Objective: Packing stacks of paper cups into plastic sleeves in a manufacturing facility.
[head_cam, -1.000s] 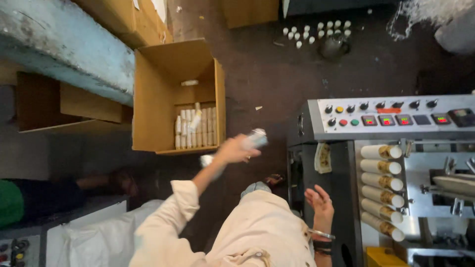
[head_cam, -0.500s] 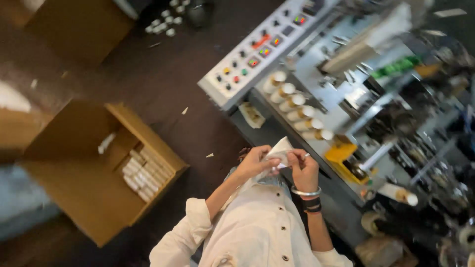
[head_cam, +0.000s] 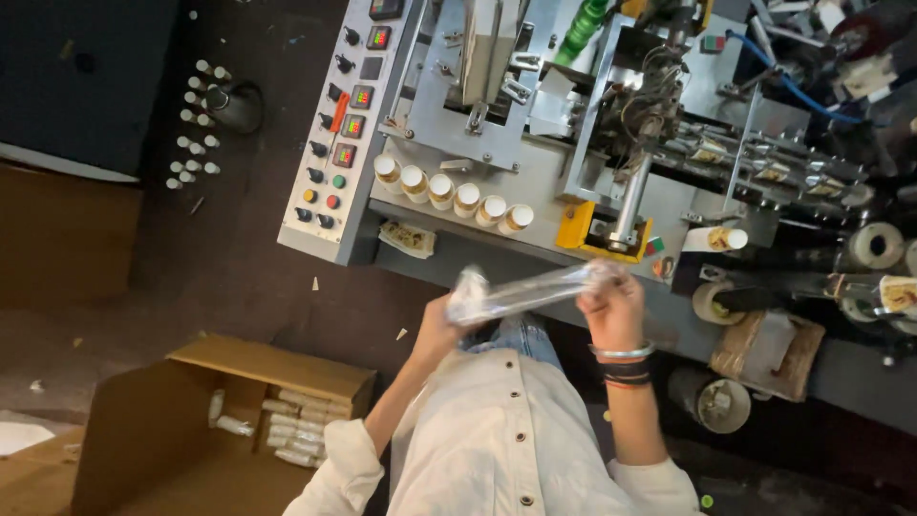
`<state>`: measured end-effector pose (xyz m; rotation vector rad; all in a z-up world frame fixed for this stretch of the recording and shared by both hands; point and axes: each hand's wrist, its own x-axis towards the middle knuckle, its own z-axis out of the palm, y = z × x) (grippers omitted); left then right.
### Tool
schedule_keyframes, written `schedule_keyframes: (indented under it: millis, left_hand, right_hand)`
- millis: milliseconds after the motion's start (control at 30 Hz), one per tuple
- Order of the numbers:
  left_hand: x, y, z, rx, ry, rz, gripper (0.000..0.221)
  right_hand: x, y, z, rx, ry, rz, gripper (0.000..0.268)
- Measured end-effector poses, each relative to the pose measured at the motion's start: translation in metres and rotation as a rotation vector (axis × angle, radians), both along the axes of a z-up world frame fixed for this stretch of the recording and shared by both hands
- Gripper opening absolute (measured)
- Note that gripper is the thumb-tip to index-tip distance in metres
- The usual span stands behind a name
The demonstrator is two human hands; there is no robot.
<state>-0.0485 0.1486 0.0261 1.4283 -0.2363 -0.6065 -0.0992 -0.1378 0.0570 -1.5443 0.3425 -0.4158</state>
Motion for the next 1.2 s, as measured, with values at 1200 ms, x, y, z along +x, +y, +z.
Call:
schedule_keyframes:
  millis: [1200]
  left_hand:
    - [0.057,-0.093,-0.023,-0.448,0.508,0.22,0.023]
  right_hand:
    - [0.086,0.017,-0.03,0.08,0.132,0.282,0.015]
